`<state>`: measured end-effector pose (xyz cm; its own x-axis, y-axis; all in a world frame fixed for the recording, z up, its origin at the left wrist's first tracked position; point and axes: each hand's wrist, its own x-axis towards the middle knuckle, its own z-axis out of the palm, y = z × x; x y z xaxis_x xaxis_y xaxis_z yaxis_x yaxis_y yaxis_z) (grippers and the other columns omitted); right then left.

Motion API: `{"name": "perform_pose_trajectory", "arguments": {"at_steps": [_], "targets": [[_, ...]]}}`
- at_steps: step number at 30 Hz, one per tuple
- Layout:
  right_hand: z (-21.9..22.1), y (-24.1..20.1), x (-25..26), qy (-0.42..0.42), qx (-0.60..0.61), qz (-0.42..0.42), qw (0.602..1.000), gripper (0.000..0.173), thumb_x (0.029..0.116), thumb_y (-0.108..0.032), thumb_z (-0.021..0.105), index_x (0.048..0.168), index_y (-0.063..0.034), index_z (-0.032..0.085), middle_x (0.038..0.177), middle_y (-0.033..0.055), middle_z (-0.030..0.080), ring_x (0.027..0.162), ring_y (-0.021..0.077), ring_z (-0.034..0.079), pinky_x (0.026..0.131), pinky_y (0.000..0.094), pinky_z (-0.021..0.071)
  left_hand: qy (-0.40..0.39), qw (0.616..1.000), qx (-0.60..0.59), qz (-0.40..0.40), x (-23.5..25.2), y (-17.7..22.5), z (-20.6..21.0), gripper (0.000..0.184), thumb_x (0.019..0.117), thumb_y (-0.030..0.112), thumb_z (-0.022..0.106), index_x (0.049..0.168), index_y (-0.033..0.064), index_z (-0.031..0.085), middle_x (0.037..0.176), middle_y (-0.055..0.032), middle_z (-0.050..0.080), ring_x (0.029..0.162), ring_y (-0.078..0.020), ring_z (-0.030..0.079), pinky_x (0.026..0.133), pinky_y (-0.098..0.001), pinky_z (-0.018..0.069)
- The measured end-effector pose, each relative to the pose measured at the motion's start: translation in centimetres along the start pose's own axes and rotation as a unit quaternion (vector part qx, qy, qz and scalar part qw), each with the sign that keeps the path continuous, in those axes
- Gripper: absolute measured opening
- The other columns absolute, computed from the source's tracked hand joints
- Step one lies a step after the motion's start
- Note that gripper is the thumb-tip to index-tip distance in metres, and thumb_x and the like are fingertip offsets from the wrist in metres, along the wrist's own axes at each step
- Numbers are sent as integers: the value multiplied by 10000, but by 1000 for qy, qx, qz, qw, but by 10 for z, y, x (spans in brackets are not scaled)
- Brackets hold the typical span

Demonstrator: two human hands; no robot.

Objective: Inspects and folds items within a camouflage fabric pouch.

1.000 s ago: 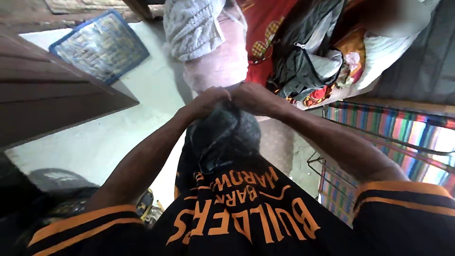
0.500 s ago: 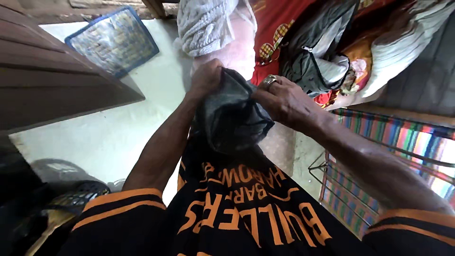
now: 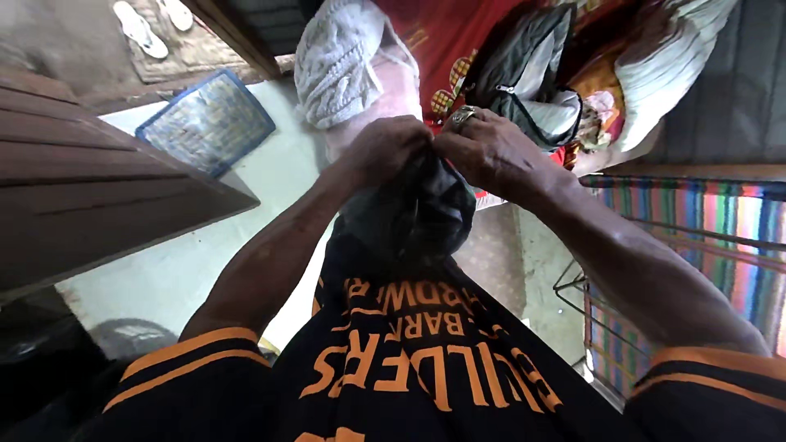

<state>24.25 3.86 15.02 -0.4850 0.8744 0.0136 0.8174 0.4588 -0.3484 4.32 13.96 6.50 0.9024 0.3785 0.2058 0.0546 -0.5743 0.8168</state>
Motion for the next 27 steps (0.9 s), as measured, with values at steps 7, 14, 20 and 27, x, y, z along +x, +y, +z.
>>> {"name": "perform_pose_trajectory", "arguments": {"at_steps": [7, 14, 20, 27], "targets": [[-2, -10, -30, -12, 38, 28, 999, 170, 1004, -13, 521, 1027, -9, 690, 959, 183, 704, 975, 358, 697, 927, 484, 555, 35, 972, 43, -230, 19, -56, -21, 335, 1075, 120, 414, 1252, -45, 646, 1224, -251, 675, 1179, -367, 651, 1056, -517, 473], [2, -44, -80, 70, 13, 80, 994, 186, 986, -56, 577, 1078, -38, 738, 1032, 160, 722, 1001, 314, 702, 919, 449, 571, 93, 936, 3, -340, 22, -71, -42, 360, 1088, 155, 374, 1293, -29, 607, 1229, -240, 661, 1174, -327, 640, 1041, -506, 471], [58, -73, -104, 218, 112, 159, 956, 131, 977, -98, 645, 1025, -38, 752, 994, 124, 721, 953, 188, 697, 876, 291, 580, 189, 936, -71, -289, 7, -76, -19, 345, 1079, 127, 370, 1261, -32, 615, 1250, -178, 655, 1180, -198, 624, 1048, -380, 487], [83, -86, -94, 217, 314, 181, 906, 268, 1012, -278, 605, 1035, -58, 755, 1038, 93, 749, 1032, 142, 700, 929, 317, 573, 285, 877, -207, -325, -32, -80, -11, 337, 1091, 143, 355, 1260, -22, 595, 1200, -92, 660, 1079, -92, 633, 971, -310, 524]]}}
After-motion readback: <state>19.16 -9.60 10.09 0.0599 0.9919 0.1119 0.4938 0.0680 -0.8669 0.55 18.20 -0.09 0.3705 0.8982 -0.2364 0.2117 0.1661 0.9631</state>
